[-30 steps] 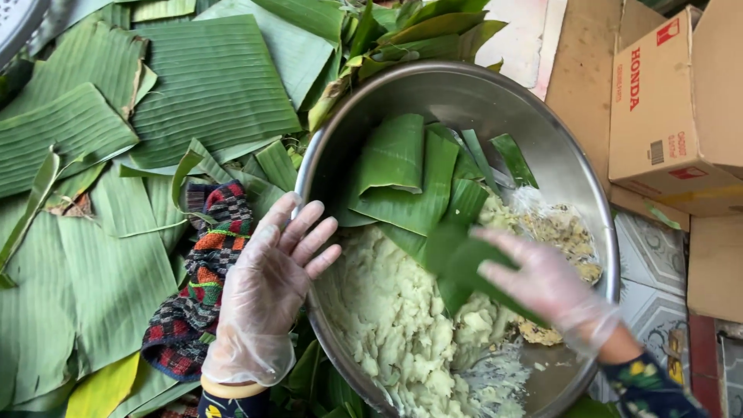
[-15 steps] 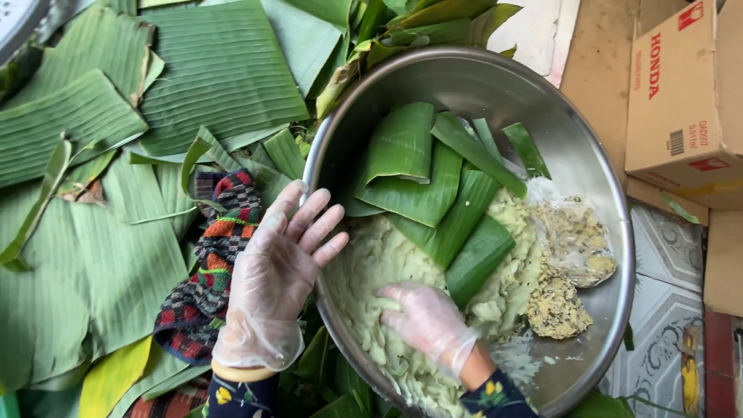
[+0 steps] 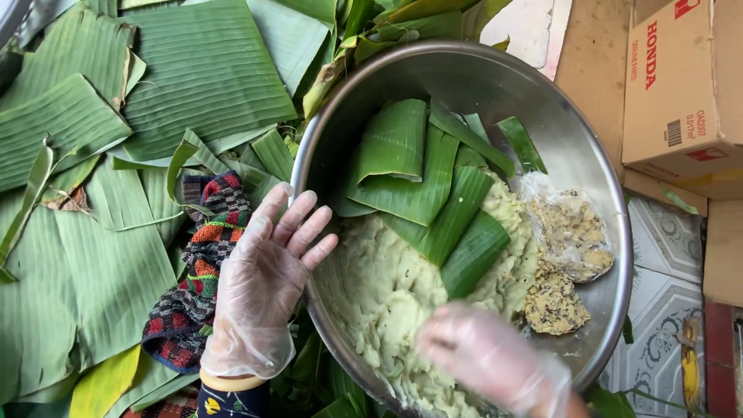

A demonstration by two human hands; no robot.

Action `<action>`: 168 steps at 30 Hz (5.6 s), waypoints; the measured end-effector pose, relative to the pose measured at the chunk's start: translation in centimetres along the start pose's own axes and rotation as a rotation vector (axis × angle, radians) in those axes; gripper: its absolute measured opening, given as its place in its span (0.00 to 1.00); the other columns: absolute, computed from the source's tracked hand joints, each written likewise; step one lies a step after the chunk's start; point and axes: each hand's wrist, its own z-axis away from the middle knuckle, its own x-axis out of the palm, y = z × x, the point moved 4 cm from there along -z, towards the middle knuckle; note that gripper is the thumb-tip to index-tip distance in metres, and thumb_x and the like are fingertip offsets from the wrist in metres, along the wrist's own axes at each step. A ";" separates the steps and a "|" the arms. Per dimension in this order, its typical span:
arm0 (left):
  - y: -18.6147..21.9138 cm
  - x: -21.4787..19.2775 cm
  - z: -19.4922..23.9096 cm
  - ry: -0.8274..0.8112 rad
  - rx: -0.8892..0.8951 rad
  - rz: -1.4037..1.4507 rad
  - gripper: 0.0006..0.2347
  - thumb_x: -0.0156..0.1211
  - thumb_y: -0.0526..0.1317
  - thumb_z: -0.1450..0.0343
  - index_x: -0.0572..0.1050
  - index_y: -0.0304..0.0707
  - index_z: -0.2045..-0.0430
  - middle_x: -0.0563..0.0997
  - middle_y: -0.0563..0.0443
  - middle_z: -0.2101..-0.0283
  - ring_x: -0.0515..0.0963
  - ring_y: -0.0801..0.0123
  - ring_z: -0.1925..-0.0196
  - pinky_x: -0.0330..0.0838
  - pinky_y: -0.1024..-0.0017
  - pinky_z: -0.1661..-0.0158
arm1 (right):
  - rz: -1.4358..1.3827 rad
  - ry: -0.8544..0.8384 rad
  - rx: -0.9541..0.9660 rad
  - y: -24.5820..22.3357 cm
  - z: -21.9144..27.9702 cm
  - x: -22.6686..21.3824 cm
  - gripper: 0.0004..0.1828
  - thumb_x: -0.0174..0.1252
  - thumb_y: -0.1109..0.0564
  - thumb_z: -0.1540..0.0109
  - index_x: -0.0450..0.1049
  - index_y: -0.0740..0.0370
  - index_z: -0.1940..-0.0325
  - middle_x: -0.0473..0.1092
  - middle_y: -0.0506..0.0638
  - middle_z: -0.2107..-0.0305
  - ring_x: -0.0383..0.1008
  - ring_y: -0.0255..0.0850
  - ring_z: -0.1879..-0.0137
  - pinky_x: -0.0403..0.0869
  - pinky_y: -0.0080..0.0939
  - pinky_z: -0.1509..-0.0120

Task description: Trimming banana leaves with scissors and shaping food paste into portions for wrapping.

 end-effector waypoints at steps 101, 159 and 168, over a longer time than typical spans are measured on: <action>-8.4 2.7 2.1 0.045 -0.125 -0.257 0.18 0.51 0.41 0.32 0.75 0.34 0.49 0.77 0.43 0.53 0.78 0.58 0.56 0.79 0.71 0.76 | -0.216 0.055 -0.046 -0.3 -3.3 9.6 0.12 0.57 0.58 0.38 0.83 0.57 0.54 0.81 0.53 0.57 0.84 0.45 0.53 0.80 0.40 0.38; -9.5 3.3 2.1 -0.062 -0.052 -0.207 0.27 0.63 0.33 0.35 0.63 0.30 0.39 0.72 0.34 0.48 0.78 0.53 0.54 0.78 0.65 0.65 | 0.114 0.167 0.661 17.0 2.7 -4.6 0.38 0.52 0.72 0.38 0.64 0.43 0.27 0.58 0.47 0.31 0.70 0.51 0.32 0.62 0.48 0.19; -9.9 3.2 2.0 -0.033 -0.059 -0.183 0.21 0.57 0.28 0.32 0.66 0.29 0.43 0.73 0.35 0.52 0.78 0.51 0.56 0.77 0.64 0.67 | 0.037 0.463 0.724 22.7 1.2 -3.8 0.25 0.54 0.66 0.40 0.79 0.48 0.41 0.76 0.49 0.44 0.77 0.49 0.43 0.74 0.41 0.35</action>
